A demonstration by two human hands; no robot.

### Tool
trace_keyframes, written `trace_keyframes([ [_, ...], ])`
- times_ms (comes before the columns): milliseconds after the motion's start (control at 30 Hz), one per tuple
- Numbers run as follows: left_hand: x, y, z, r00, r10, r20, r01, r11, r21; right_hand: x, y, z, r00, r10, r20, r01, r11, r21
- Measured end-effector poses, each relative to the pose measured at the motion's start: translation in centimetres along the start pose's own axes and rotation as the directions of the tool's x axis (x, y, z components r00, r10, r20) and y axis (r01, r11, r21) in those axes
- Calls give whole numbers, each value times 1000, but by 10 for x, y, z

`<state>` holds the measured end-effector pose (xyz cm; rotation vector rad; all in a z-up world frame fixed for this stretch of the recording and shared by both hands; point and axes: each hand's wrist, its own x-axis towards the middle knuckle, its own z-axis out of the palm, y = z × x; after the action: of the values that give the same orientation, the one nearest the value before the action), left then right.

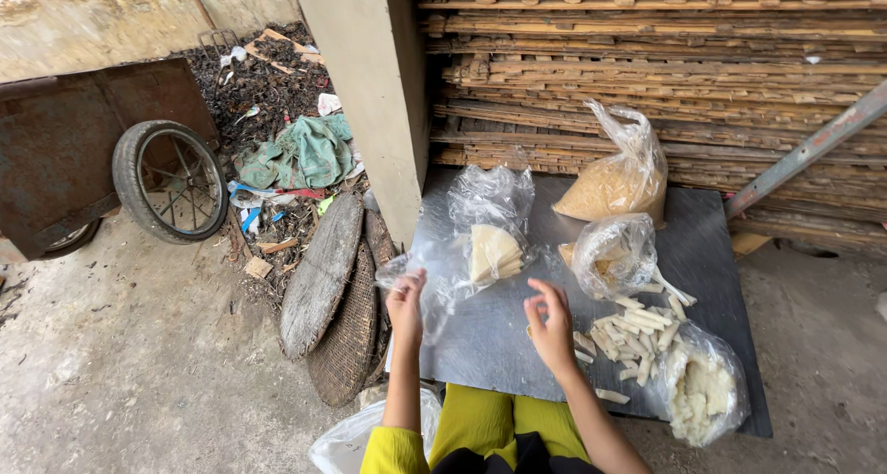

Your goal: The person assembles triangular food packets by placing a filling into the center of a wrapper and folding the edges to seal it. They repeat this process for multiple units, stacking the finished packets on the table.

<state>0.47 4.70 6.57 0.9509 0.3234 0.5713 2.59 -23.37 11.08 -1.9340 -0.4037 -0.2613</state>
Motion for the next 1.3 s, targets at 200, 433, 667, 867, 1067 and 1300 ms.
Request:
trace_keyframes([
  [200, 23, -3, 26, 844, -521, 130, 535, 801, -268, -62, 1, -22, 991, 125, -54, -122, 990, 68],
  [433, 71, -57, 54, 889, 99, 447, -375, 717, 587, -92, -1, -32, 981, 172, 93, -180, 979, 94],
  [667, 109, -74, 79, 833, -112, 541, -348, 654, 671, -101, 0, -35, 935, 298, 193, -325, 938, 121],
  [867, 93, -68, 82, 838, 104, 536, -478, 614, 628, -100, 11, -35, 931, 306, 200, -338, 929, 152],
  [1067, 59, -42, 62, 952, -94, 290, -72, 854, 515, -97, 13, -38, 933, 302, 195, -334, 929, 157],
  [1300, -10, -24, -14, 902, -403, -154, 388, 914, -117, -103, 12, -34, 928, 311, 205, -349, 919, 184],
])
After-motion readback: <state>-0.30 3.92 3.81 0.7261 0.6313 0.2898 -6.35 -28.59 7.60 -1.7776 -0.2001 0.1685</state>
